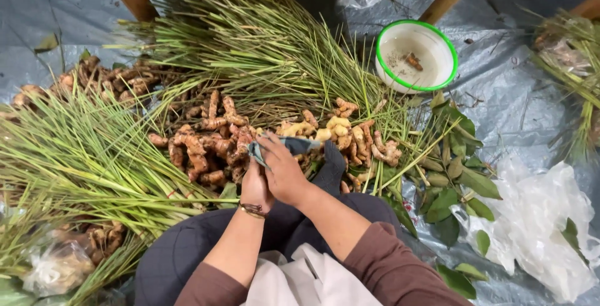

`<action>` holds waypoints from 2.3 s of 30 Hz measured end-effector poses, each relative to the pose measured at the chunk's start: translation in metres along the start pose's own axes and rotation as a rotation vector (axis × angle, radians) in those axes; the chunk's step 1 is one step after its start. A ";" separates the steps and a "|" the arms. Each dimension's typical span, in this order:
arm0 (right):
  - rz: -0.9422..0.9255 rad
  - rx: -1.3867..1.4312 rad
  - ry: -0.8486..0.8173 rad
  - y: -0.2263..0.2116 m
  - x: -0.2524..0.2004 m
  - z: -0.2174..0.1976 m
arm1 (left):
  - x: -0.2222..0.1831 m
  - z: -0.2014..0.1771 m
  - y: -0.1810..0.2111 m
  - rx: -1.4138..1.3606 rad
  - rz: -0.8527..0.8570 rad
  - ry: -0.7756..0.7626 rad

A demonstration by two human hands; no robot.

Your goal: The person is sitting on the floor and using a small hand tool to trim and clean ginger roots from a large pile.

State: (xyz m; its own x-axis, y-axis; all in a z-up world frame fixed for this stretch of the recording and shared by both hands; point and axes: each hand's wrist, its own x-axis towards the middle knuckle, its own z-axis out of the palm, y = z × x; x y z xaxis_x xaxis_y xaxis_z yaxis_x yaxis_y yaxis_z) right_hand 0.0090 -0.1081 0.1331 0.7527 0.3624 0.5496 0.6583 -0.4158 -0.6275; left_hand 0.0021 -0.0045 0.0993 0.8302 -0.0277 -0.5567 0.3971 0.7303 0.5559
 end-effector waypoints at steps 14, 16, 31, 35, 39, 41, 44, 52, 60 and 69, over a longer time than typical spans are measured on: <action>0.435 0.424 0.028 -0.016 0.005 -0.027 | -0.028 0.021 0.051 -0.117 0.229 -0.201; 0.566 0.465 0.067 -0.009 0.004 -0.021 | -0.019 0.013 0.019 -0.018 0.199 -0.180; 0.102 -0.621 -0.041 0.036 -0.007 0.000 | -0.056 0.052 0.016 0.672 0.521 0.114; 0.531 0.192 0.196 -0.004 0.007 -0.021 | -0.006 -0.002 0.011 0.057 0.156 -0.268; 0.752 0.808 0.602 -0.001 0.020 -0.047 | 0.011 -0.007 0.009 -0.199 0.038 -0.414; 1.097 1.186 0.723 -0.018 0.020 -0.028 | 0.023 -0.017 -0.011 -0.193 0.028 -0.394; 1.293 1.411 0.734 -0.023 0.019 -0.010 | 0.081 -0.059 -0.051 -0.275 -0.056 -0.660; 0.231 0.301 0.123 0.036 0.008 0.018 | 0.048 -0.011 0.004 -0.435 0.027 -0.196; 0.777 0.690 0.320 0.038 -0.003 -0.006 | -0.021 0.078 0.048 -0.180 -0.018 0.008; 0.359 0.196 0.258 -0.009 0.000 -0.033 | -0.059 0.050 0.017 0.994 0.451 -0.109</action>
State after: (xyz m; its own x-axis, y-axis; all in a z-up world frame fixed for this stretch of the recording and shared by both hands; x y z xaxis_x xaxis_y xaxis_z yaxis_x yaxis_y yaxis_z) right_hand 0.0031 -0.1317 0.1570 0.9239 -0.0040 0.3826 0.3635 -0.3027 -0.8810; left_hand -0.0207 -0.0247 0.1720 0.9891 0.0078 -0.1469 0.1457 -0.1870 0.9715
